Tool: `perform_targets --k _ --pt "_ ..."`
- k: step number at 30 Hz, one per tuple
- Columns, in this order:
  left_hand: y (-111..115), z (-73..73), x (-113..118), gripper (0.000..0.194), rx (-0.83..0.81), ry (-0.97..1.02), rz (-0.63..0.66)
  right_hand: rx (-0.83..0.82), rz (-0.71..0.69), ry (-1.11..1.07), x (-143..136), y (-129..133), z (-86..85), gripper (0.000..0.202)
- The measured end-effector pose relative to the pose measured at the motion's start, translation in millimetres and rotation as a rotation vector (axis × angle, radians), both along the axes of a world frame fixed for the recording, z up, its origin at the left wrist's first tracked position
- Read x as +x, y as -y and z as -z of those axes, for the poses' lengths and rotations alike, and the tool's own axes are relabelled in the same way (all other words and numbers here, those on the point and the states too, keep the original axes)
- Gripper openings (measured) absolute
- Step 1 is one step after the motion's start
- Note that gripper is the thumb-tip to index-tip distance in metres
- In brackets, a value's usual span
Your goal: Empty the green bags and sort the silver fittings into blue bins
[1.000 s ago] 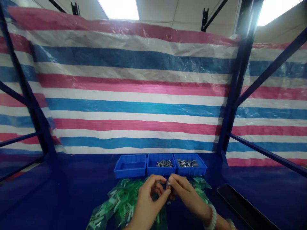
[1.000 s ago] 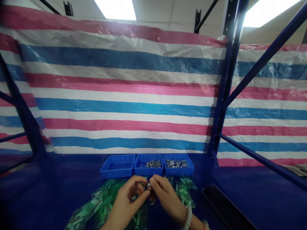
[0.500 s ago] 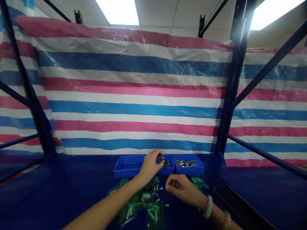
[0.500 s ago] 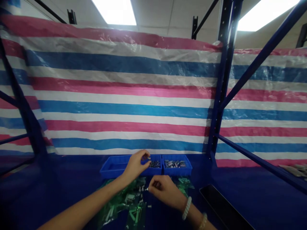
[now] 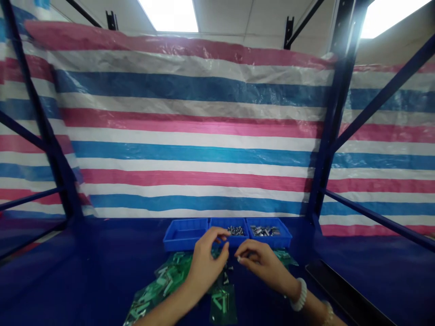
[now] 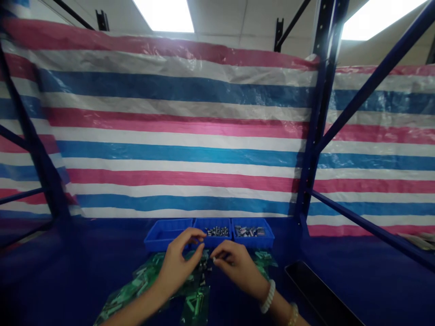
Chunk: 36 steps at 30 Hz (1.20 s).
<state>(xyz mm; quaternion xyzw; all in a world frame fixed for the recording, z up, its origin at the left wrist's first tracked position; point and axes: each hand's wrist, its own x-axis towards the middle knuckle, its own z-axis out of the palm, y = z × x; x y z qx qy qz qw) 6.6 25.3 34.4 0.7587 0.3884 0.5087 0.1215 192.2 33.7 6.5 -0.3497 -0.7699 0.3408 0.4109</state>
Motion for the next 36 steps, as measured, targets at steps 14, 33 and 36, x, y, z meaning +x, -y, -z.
perform_targets --k 14,33,36 --pt "22 22.1 14 0.015 -0.320 0.217 0.169 0.084 0.113 -0.047 -4 13 -9.5 0.018" --pt "-62 0.8 22 0.036 -0.021 -0.119 0.022 0.230 0.088 0.304 -8 -9 22.2 0.015" --pt "-46 6.9 13 0.034 -0.024 -0.102 -0.001 0.252 0.030 0.409 -15 -11 32.8 0.014"
